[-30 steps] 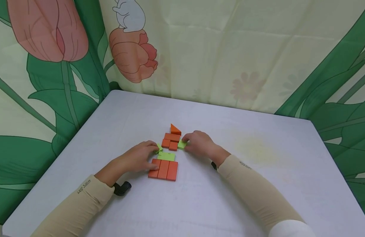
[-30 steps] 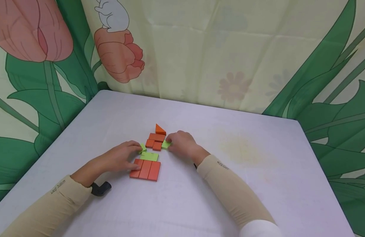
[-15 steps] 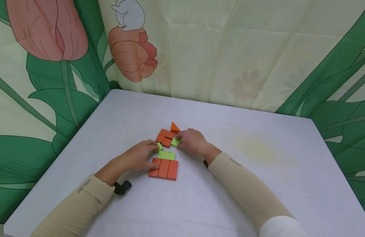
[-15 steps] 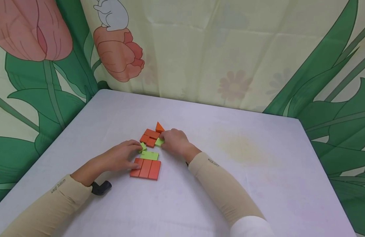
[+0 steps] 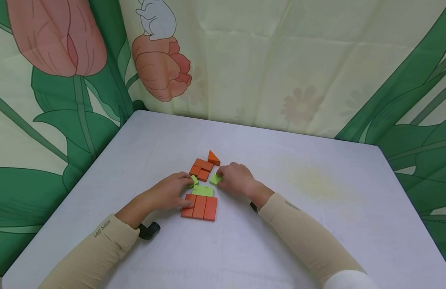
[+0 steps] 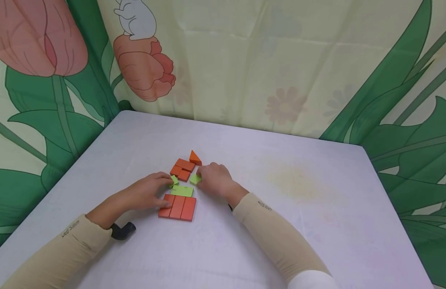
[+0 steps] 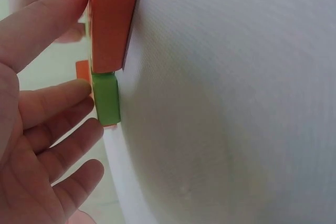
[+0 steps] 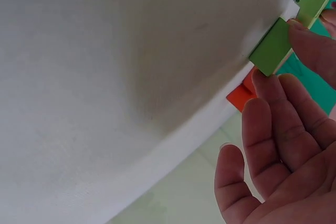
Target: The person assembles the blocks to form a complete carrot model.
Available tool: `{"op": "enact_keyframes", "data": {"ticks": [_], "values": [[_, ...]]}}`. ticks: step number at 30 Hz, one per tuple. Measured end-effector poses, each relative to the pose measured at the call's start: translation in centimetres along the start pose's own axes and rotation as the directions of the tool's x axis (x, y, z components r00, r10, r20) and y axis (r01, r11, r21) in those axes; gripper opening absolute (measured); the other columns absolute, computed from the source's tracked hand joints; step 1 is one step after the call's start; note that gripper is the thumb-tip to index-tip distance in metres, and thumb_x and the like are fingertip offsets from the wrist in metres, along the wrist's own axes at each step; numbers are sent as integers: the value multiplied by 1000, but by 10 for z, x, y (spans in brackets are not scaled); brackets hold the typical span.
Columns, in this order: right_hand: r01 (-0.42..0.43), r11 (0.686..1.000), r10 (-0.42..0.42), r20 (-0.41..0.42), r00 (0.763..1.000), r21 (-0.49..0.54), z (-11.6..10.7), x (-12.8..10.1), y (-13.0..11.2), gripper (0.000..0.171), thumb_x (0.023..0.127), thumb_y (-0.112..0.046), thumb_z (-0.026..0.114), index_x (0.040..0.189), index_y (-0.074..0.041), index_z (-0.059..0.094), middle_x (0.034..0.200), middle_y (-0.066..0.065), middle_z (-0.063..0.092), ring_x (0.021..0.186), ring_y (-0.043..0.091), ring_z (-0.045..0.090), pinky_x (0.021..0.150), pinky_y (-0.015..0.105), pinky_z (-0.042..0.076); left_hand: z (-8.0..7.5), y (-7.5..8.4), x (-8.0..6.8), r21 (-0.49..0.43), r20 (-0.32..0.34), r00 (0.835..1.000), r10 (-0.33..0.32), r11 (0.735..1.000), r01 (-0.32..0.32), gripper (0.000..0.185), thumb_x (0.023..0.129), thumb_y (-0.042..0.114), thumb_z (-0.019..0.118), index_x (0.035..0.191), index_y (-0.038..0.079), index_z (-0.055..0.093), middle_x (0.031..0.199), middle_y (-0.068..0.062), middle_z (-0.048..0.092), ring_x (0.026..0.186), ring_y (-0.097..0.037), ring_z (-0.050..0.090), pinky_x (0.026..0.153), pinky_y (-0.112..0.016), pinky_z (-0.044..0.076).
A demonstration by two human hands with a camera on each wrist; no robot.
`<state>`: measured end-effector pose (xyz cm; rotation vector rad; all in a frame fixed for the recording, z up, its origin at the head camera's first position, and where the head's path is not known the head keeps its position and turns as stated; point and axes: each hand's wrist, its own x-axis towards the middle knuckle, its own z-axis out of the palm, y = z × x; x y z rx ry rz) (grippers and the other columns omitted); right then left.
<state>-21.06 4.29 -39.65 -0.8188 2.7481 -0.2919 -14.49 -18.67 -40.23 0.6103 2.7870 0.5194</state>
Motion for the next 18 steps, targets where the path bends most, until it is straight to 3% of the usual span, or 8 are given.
{"op": "enact_keyframes", "data": {"ticks": [9, 18], "values": [[-6, 999, 7, -34, 999, 40, 5, -11, -1, 32, 92, -20, 69, 122, -10, 71, 108, 3, 71, 100, 23, 59, 88, 39, 50, 1, 0, 0, 7, -7, 1000, 0, 1000, 0, 62, 82, 31, 84, 131, 0, 62, 137, -14, 53, 129, -33, 48, 106, -47, 43], [-11, 992, 15, -30, 999, 124, 9, -19, 1, 32, 92, -20, 70, 122, -8, 70, 114, 4, 70, 109, 26, 60, 94, 41, 50, 1, 0, 0, 1, -8, 1000, 4, 1000, -4, 62, 82, 31, 84, 130, 0, 62, 137, -13, 53, 129, -33, 48, 107, -47, 42]]}}
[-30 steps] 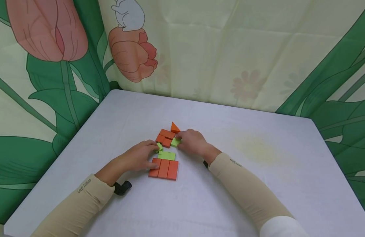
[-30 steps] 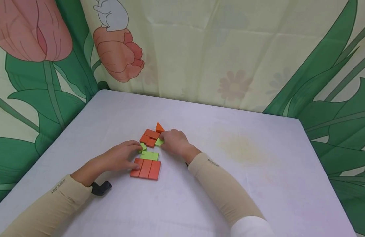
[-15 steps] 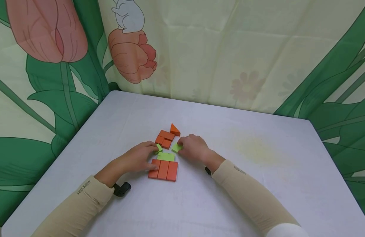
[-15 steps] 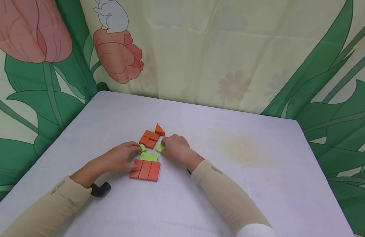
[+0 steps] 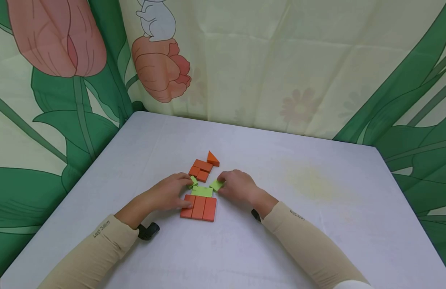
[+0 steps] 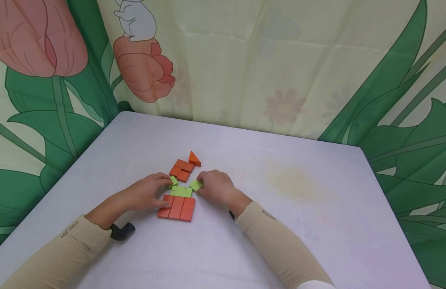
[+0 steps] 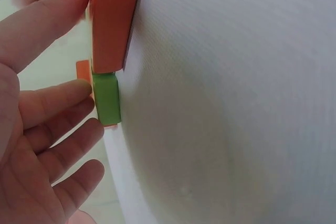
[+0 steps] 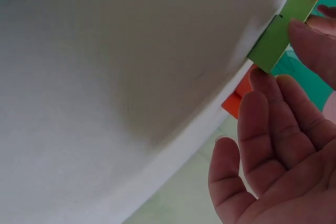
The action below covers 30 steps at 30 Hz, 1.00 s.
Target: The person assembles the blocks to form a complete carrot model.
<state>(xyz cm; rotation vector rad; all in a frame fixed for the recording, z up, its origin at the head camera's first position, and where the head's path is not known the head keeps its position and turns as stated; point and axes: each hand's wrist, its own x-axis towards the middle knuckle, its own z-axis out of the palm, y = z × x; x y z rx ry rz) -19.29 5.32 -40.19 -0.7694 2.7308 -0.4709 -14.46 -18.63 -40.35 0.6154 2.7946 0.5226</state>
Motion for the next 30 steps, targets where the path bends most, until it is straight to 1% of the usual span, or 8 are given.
{"op": "enact_keyframes", "data": {"ticks": [6, 9, 13, 23, 30], "values": [[-10, 999, 11, -11, 1000, 52, 3, -3, 5, 29, 94, -14, 66, 122, -7, 68, 115, 5, 70, 112, 26, 61, 97, 41, 49, 0, 0, -1, 7, 2, 1000, -6, 1000, 6, 62, 82, 32, 84, 131, 0, 61, 137, -14, 53, 129, -33, 48, 106, -47, 43], [-16, 998, 17, -16, 1000, 55, 3, -3, 5, 28, 95, -14, 65, 123, -7, 67, 114, 5, 70, 110, 25, 62, 96, 41, 49, 0, 1, -1, 3, 6, 1000, -18, 1000, 18, 64, 82, 32, 84, 132, 0, 61, 138, -13, 53, 130, -33, 48, 107, -46, 42], [-23, 998, 24, -16, 1000, 57, 3, -2, 4, 28, 95, -14, 64, 123, -7, 67, 112, 4, 70, 107, 24, 63, 94, 40, 50, -1, 2, -1, 1, 6, 1000, -18, 1000, 18, 64, 82, 32, 84, 132, 0, 61, 138, -14, 53, 131, -33, 47, 107, -47, 42], [-49, 997, 50, -13, 999, 54, 2, -1, 2, 28, 95, -15, 65, 122, -7, 67, 109, 4, 70, 102, 22, 64, 91, 38, 52, -1, 3, 0, 13, 1, 1000, -2, 1000, 2, 63, 82, 32, 84, 131, -1, 61, 137, -14, 53, 129, -34, 49, 106, -47, 43], [-65, 996, 66, -12, 998, 53, 1, -1, 0, 29, 96, -16, 66, 123, -9, 67, 108, 3, 70, 100, 21, 64, 90, 38, 52, -1, 3, 1, 10, 13, 1000, -24, 1000, 24, 65, 82, 34, 84, 132, 0, 61, 139, -14, 53, 131, -33, 47, 107, -47, 42]]}}
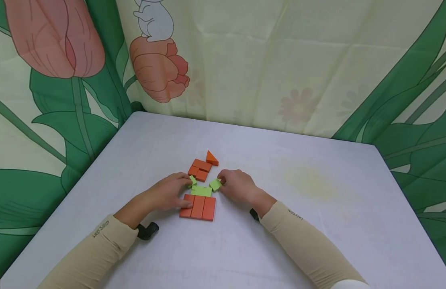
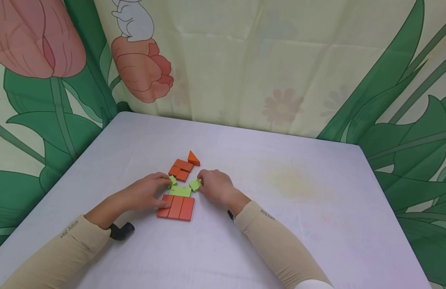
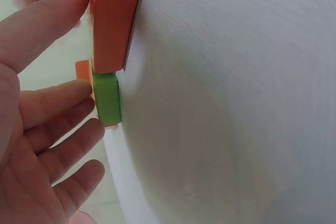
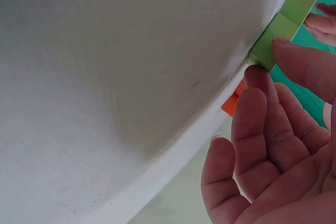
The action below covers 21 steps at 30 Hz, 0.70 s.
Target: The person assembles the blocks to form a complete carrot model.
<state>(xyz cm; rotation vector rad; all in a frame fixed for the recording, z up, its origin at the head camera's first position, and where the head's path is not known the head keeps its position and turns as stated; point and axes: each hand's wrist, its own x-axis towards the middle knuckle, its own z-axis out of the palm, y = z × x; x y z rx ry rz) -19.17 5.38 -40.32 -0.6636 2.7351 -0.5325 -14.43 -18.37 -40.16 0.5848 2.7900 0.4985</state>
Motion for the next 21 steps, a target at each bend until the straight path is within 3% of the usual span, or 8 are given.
{"op": "enact_keyframes", "data": {"ticks": [10, 21], "values": [[4, 1000, -4, 4, 1000, 0, -2, 0, -2, 29, 96, -15, 65, 124, -7, 66, 109, 4, 70, 100, 21, 64, 90, 38, 52, -1, 0, 0, 5, -2, 1000, 2, 1000, -2, 64, 82, 33, 83, 133, 1, 61, 140, -14, 52, 131, -33, 47, 106, -48, 43], [-13, 1000, 13, 15, 1000, 11, -3, -3, 0, 33, 96, -16, 63, 128, -8, 64, 114, 4, 70, 107, 23, 63, 94, 40, 51, 2, -3, 1, 28, -27, 999, 23, 999, -22, 66, 80, 37, 85, 132, 2, 62, 140, -15, 52, 133, -36, 43, 105, -57, 39]]}}
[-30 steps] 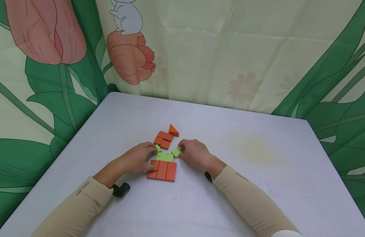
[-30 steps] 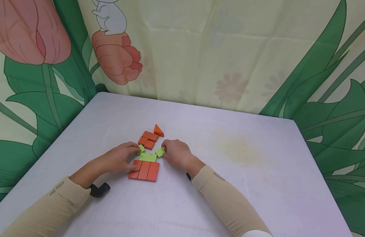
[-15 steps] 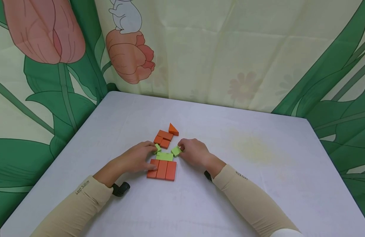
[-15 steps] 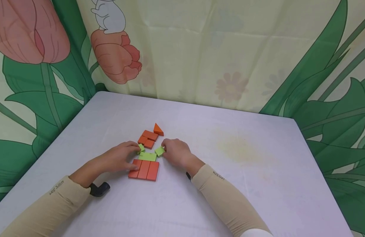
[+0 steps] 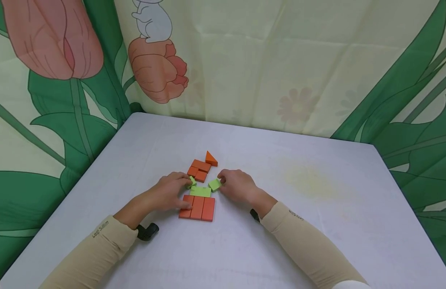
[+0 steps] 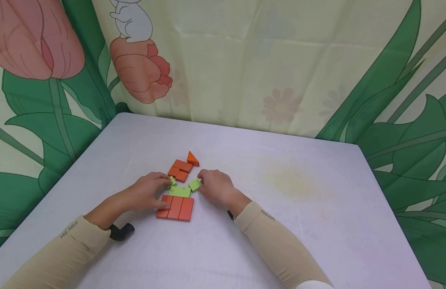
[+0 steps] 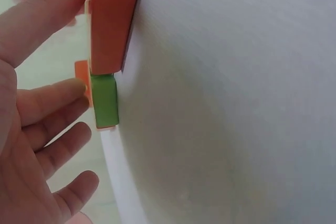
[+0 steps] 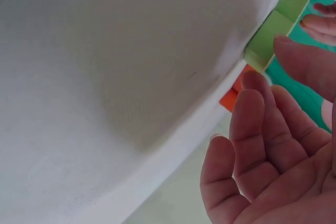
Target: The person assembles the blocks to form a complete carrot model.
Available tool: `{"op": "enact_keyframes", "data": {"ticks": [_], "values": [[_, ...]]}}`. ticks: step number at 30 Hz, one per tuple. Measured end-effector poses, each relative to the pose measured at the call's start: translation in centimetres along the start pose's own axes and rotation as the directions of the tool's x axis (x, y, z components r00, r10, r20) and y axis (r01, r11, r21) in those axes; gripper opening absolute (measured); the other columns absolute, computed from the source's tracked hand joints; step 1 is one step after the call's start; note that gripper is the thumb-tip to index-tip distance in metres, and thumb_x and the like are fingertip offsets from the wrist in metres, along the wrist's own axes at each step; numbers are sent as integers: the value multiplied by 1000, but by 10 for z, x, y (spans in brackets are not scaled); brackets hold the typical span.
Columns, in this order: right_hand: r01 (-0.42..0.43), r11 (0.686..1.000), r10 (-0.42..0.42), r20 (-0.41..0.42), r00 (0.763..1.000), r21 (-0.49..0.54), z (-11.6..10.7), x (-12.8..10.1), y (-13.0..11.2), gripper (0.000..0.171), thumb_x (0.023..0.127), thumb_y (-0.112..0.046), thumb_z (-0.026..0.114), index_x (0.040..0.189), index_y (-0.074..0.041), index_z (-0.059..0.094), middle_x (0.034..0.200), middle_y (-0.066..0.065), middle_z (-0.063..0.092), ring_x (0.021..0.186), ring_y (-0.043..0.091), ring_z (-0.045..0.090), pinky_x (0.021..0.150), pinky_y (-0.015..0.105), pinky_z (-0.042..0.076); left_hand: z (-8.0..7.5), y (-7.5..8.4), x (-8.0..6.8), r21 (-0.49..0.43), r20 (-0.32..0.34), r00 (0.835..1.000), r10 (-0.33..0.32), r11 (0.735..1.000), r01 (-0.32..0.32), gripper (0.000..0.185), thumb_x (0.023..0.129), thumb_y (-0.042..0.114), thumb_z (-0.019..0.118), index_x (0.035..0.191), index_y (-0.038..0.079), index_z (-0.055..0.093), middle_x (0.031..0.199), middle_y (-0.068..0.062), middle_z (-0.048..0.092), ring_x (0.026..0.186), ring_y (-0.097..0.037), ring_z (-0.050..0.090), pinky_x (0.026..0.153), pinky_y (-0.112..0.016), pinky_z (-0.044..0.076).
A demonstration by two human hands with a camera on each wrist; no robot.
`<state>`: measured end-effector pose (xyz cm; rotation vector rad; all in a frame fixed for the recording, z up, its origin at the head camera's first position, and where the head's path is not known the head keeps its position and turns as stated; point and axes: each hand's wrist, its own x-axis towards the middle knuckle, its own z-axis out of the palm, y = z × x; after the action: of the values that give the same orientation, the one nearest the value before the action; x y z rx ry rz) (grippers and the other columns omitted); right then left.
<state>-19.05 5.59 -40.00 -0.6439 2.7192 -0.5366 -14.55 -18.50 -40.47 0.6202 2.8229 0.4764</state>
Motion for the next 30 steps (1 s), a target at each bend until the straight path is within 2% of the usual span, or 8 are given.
{"op": "enact_keyframes", "data": {"ticks": [9, 18, 26, 30], "values": [[51, 998, -50, -30, 998, 26, 0, -9, -2, 35, 95, -16, 68, 129, -7, 64, 123, 7, 66, 119, 27, 59, 101, 42, 48, 0, 3, 0, -26, 45, 999, 3, 1000, -2, 70, 82, 36, 83, 138, 3, 58, 146, -13, 50, 136, -36, 41, 108, -57, 36], [76, 997, -75, -37, 997, 33, 1, -17, -8, 39, 92, -18, 72, 129, -7, 64, 126, 7, 64, 121, 26, 57, 101, 42, 48, 1, 3, 1, -26, 46, 999, -10, 1000, 11, 68, 82, 37, 83, 137, 5, 59, 146, -12, 50, 137, -35, 41, 109, -56, 36], [131, 991, -131, -31, 991, 5, 11, -24, -13, 51, 89, -33, 76, 131, -7, 62, 127, 5, 63, 118, 27, 53, 97, 40, 48, 2, 2, 0, -26, 33, 999, -5, 1000, 6, 69, 81, 37, 84, 137, 4, 59, 146, -12, 51, 137, -35, 41, 110, -57, 34], [136, 991, -136, -30, 990, -20, 15, -27, -15, 58, 87, -38, 76, 135, -9, 60, 132, 5, 61, 120, 29, 50, 99, 43, 46, 1, 2, 0, -20, 28, 1000, 1, 1000, 0, 68, 82, 36, 83, 136, 4, 60, 145, -12, 51, 137, -36, 41, 109, -58, 34]]}}
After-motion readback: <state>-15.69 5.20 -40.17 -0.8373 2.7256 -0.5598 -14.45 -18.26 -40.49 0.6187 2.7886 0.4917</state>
